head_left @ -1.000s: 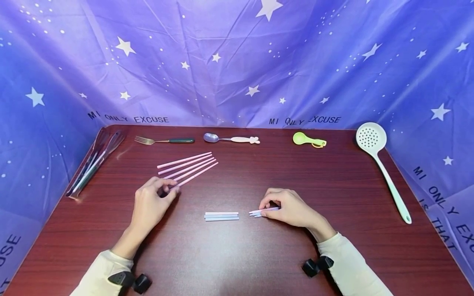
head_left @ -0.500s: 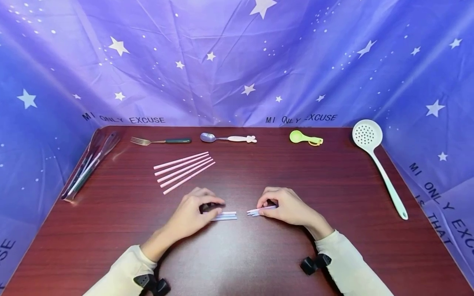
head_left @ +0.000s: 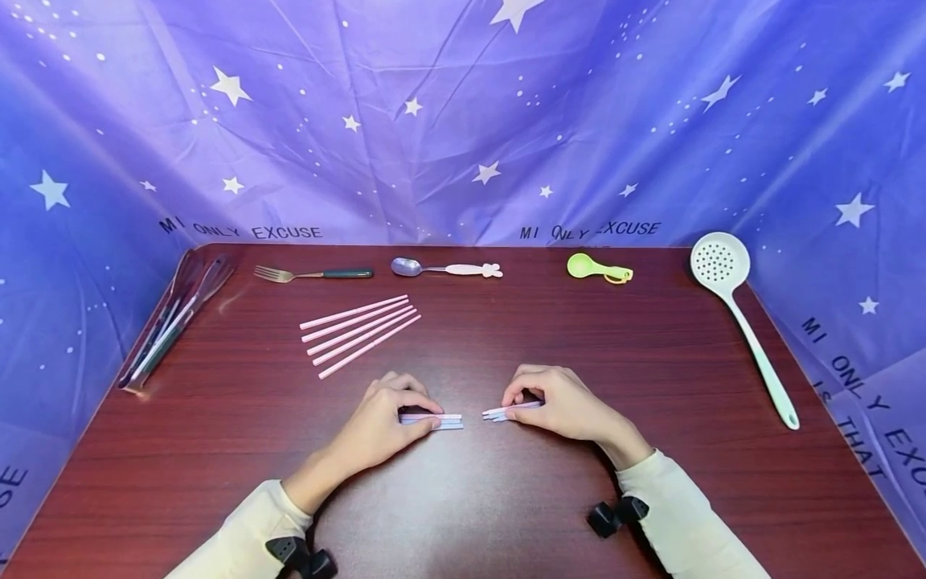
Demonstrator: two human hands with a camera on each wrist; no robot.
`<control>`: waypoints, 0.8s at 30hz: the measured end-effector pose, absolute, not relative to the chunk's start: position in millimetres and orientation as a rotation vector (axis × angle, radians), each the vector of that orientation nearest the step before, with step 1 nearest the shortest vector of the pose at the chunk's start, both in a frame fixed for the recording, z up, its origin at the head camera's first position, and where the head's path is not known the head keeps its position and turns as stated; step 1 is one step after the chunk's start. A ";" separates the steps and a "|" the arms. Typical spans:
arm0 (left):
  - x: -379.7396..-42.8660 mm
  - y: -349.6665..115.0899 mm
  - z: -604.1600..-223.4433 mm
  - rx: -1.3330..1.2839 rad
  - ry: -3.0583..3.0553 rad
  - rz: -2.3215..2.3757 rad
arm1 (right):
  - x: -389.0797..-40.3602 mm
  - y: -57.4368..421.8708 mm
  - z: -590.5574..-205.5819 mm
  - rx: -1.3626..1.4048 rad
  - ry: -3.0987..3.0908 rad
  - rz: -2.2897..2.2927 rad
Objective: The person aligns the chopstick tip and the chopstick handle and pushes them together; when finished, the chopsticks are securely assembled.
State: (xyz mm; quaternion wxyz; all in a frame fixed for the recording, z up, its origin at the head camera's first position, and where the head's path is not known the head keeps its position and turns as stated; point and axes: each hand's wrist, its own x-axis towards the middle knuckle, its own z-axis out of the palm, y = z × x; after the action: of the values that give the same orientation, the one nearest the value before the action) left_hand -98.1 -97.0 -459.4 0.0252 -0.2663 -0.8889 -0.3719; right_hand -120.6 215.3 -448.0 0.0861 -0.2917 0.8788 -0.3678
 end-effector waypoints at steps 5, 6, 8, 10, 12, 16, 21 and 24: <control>-96.7 -94.2 -457.4 -0.780 -2.772 -1.180 | -120.3 215.7 -447.5 -0.872 2.629 -1.110; -96.6 -93.7 -457.1 -0.768 -2.778 -1.189 | -120.3 215.7 -447.6 -0.871 2.632 -1.109; -96.5 -92.7 -456.6 -0.743 -2.790 -1.203 | -120.2 215.6 -447.4 -0.872 2.637 -1.107; -96.7 -91.8 -456.9 -0.723 -2.798 -1.210 | -120.4 215.8 -447.5 -0.881 2.640 -1.107; -97.0 -90.9 -457.4 -0.711 -2.801 -1.209 | -120.5 216.2 -447.4 -0.890 2.644 -1.107; -97.2 -90.1 -458.4 -0.704 -2.795 -1.200 | -120.7 215.8 -447.3 -0.906 2.651 -1.101; -96.6 -89.6 -458.3 -0.680 -2.792 -1.202 | -120.6 215.2 -447.3 -0.904 2.651 -1.104; -96.6 -89.8 -456.1 -0.664 -2.772 -1.207 | -120.4 215.4 -446.6 -0.903 2.649 -1.128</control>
State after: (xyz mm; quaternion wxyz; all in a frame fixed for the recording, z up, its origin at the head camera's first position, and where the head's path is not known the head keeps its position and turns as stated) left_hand -96.6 -89.8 -456.1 0.0230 -0.2146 -0.8952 -0.3899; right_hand -120.4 215.4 -446.6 0.0618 -0.2987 0.8762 -0.3732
